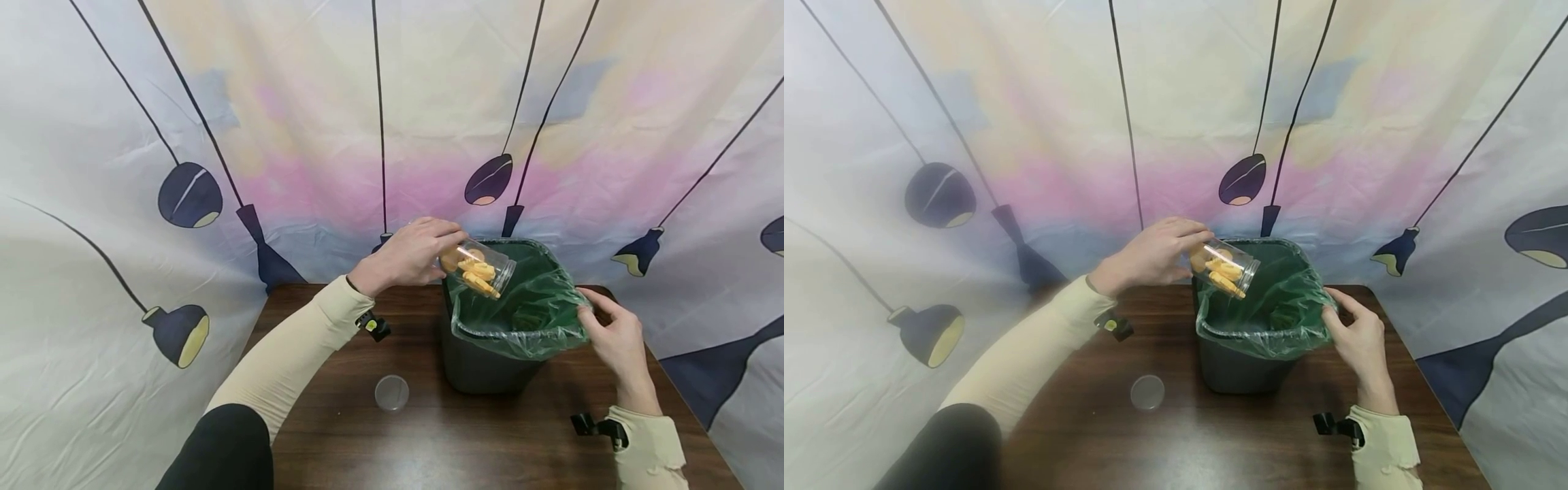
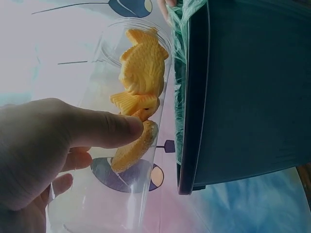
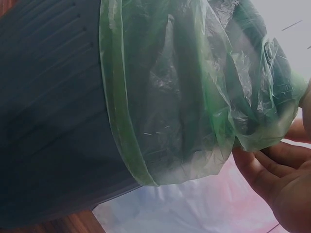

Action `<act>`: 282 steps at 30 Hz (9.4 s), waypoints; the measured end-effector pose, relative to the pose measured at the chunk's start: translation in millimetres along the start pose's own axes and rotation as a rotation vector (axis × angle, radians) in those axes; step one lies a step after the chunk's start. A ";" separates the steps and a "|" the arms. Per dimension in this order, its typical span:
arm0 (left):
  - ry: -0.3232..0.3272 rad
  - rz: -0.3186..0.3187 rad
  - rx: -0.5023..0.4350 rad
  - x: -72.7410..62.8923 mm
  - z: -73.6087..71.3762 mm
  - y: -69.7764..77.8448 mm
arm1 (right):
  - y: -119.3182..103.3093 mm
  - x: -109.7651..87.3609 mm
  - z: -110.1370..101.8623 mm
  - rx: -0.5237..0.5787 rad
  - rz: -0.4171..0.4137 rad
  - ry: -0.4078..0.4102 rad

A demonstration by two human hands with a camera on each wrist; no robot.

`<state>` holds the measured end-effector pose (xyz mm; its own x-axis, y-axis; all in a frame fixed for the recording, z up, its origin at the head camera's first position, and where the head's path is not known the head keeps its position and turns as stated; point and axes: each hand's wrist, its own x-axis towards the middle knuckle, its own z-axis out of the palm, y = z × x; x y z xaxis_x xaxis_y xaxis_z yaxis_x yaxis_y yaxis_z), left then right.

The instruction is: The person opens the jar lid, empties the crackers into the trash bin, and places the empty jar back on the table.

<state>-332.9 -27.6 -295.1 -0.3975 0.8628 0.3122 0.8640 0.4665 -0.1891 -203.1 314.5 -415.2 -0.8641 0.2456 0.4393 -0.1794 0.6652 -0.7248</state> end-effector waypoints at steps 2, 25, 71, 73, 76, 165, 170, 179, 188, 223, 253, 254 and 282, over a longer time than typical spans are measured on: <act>-0.005 -0.006 -0.007 -0.4 0.0 -0.5 | 0.3 -0.1 0.2 0.007 -0.003 -0.002; -0.045 -0.029 -0.018 -3.5 -6.2 -0.5 | -4.3 0.4 0.8 0.024 -0.020 -0.003; 0.021 0.085 0.228 8.4 -3.2 8.9 | -3.4 -1.6 1.7 0.030 -0.026 0.010; 0.028 0.090 0.233 9.4 -3.2 8.8 | -3.4 -1.5 1.7 0.029 -0.028 0.011; 0.029 0.093 0.241 10.5 -3.7 9.1 | -3.2 -1.3 1.8 0.028 -0.031 0.013; 0.134 0.225 0.319 11.4 -1.4 15.0 | 0.2 -0.1 -3.4 0.023 -0.036 0.013; 0.127 0.143 0.261 9.1 -0.1 9.9 | 1.2 -0.5 -2.1 0.020 -0.038 0.011; -0.005 0.009 0.120 4.9 -1.0 3.2 | 0.5 0.3 -1.4 0.022 -0.047 0.016; -0.085 -0.061 0.033 2.5 -4.8 0.5 | -0.4 0.9 0.2 0.024 -0.047 0.024; -0.147 -0.107 -0.080 1.5 -6.8 -5.3 | -6.0 0.9 5.3 0.026 -0.024 0.013; 0.144 0.180 0.326 8.1 -4.1 8.8 | -3.2 -0.3 3.2 0.041 -0.021 0.024; 0.166 0.202 0.337 8.3 -2.9 8.9 | -3.2 -0.4 3.0 0.040 -0.022 0.023; 0.115 0.274 0.475 13.2 -14.8 24.6 | -0.5 0.2 0.8 0.039 -0.018 0.013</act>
<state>-312.3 -7.5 -281.8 -0.1192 0.9504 0.2872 0.6863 0.2879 -0.6679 -203.6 313.6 -415.2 -0.8545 0.2434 0.4589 -0.2132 0.6413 -0.7371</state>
